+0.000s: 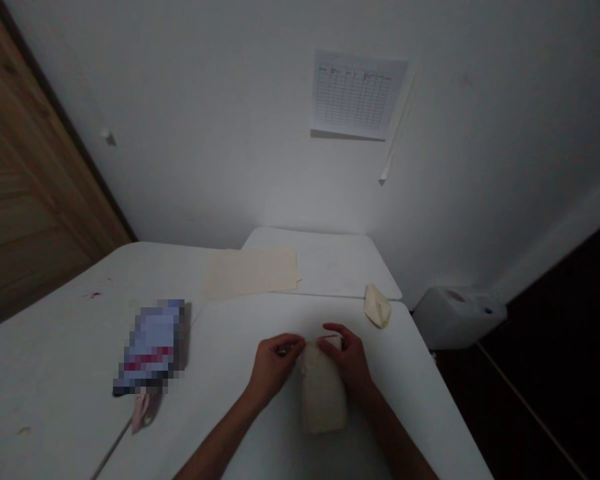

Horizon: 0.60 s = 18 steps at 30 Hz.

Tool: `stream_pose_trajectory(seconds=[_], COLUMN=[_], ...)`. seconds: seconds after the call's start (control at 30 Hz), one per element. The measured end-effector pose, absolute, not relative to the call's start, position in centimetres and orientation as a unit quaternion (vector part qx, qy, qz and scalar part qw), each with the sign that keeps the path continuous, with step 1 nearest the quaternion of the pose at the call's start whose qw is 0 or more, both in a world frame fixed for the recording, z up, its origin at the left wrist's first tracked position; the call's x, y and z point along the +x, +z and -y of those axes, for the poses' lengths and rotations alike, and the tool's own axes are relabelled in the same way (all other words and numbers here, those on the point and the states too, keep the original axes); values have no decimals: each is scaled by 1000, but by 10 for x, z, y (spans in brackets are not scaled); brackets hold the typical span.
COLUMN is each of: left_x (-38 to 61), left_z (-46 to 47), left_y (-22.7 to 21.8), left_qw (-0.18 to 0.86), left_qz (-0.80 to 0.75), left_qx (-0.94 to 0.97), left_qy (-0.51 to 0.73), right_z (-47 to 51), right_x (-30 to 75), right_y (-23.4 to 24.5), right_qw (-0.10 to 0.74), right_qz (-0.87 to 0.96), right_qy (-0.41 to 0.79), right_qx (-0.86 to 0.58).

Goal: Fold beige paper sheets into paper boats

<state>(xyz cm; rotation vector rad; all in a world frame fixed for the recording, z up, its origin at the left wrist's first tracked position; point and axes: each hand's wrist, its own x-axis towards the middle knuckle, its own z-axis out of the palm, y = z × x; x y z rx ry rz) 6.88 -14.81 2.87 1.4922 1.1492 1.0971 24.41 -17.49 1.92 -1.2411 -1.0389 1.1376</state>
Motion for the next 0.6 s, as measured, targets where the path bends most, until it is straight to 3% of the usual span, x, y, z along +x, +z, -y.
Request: stream_pose_trajectory(seconds=[0.6], left_x=[64], left_z=[141], left_y=[26], left_qw=[502], left_qz=[-495], left_qx=[549], left_qy=[448], right_z=[168], right_x=[262], right_y=[19], right_qw=[606], right_qz=[357], right_qy=[495], right_qx=[-510])
